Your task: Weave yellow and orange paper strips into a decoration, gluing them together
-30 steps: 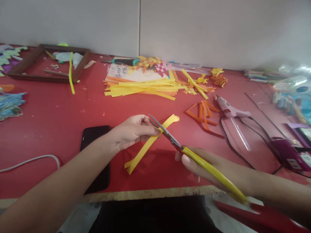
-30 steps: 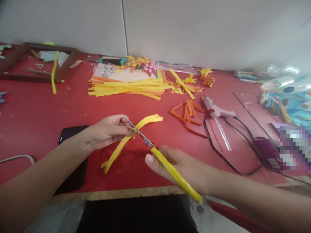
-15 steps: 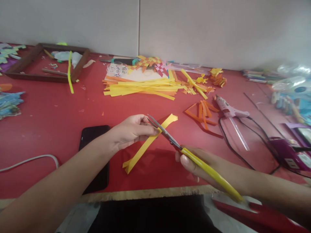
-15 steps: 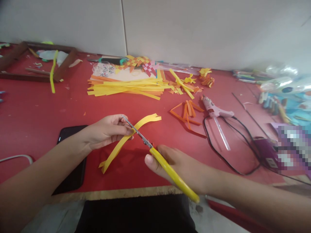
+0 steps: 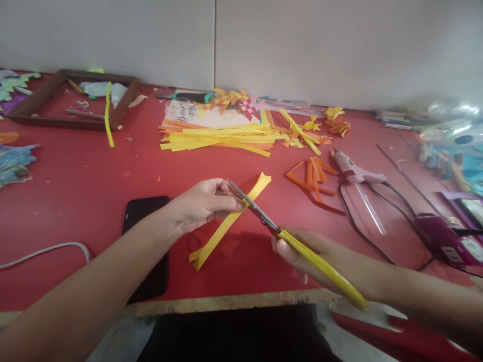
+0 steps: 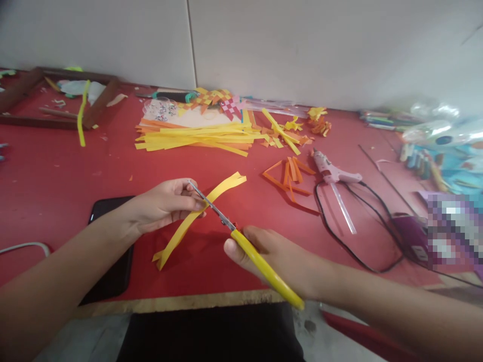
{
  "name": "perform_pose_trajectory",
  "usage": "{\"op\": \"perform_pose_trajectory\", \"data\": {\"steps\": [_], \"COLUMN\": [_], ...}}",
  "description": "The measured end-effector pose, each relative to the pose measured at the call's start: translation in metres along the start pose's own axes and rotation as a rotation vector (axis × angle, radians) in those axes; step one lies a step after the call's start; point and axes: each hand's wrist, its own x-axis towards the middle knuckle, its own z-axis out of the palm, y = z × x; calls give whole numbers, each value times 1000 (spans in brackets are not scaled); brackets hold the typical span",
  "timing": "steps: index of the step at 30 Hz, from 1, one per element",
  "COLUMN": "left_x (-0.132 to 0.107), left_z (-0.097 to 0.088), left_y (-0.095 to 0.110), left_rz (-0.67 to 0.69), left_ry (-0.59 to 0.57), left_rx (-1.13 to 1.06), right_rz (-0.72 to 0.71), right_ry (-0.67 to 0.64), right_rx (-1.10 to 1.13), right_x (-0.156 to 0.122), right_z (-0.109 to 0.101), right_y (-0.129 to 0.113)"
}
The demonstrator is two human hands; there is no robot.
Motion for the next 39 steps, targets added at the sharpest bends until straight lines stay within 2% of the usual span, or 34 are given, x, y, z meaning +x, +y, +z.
{"op": "perform_pose_trajectory", "data": {"steps": [11,21,25,28,31,34,39], "left_x": [0,-1,-1,0,1,1,-1], "left_z": [-1,-4,-9,-12,-13,-13,-12], "left_y": [2,1,2,3,4,4,6], "left_rz": [5,11,-15,-16,-6,-17,1], "left_ry": [3,-31,-74,-62,-36,-32,-17], "left_rx": [7,33,-27,-56,-64,-72,-78], "right_rz": [44,34,-24,22,151,160,225], "right_ry": [-43,-13,31,190,443,709,989], "right_rx": [14,0,-13,-124,-350,-508,-531], "right_x": [0,2,-8,-16,-25,-35,-50], "right_z": [-6,-5,-7,-3,4,8,0], "right_y": [-5,2,17,44,77,109,154]}}
